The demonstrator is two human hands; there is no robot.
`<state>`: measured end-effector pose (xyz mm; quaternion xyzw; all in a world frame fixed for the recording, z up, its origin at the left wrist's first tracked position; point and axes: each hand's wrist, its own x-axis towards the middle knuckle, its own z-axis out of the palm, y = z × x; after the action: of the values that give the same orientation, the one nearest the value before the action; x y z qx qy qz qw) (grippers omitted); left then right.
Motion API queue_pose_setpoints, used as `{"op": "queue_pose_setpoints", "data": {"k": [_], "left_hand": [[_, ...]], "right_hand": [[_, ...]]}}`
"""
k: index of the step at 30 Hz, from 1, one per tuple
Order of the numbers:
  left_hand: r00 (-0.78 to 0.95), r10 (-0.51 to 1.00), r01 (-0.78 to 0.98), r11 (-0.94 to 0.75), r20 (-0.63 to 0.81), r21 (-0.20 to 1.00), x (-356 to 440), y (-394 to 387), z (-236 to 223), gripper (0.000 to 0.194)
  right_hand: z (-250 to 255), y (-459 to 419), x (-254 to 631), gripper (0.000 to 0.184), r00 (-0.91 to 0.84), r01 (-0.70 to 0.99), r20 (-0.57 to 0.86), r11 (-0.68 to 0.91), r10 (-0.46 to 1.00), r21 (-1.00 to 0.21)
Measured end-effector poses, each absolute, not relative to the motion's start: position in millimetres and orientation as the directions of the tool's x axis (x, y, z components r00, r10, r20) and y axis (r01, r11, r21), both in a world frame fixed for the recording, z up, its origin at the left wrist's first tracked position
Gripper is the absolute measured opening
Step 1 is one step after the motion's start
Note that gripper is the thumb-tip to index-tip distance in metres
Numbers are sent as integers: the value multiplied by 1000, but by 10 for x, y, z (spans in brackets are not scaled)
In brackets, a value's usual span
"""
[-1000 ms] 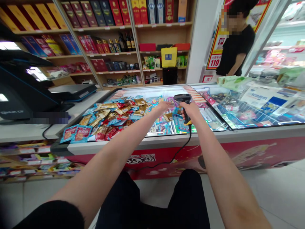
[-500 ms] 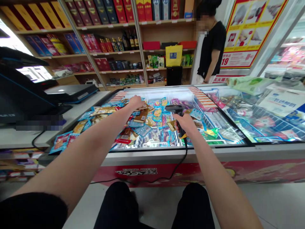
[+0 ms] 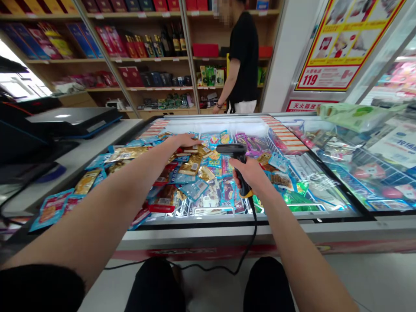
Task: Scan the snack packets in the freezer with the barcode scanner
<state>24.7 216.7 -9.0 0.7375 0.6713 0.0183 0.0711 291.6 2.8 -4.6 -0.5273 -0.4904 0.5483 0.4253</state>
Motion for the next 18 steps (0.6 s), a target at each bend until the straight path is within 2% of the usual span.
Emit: {"op": "queue_pose_setpoints", "data": {"k": [3, 6, 15, 18], "left_hand": [[138, 980, 987, -125, -143, 100, 310, 1930, -60, 94], [216, 970, 972, -204, -110, 112, 416, 1595, -40, 88], [470, 879, 882, -469, -79, 32, 591, 671, -5, 48], [499, 864, 866, -500, -69, 2, 538, 440, -15, 41]], "right_hand": [[-10, 39, 2852, 30, -71, 55, -168, -164, 983, -985], [-6, 32, 2807, 26, -52, 37, -141, -139, 989, -990], [-88, -103, 2681, 23, 27, 62, -207, -209, 978, -976], [-153, -148, 2613, 20, 39, 103, -212, -215, 977, -971]]}}
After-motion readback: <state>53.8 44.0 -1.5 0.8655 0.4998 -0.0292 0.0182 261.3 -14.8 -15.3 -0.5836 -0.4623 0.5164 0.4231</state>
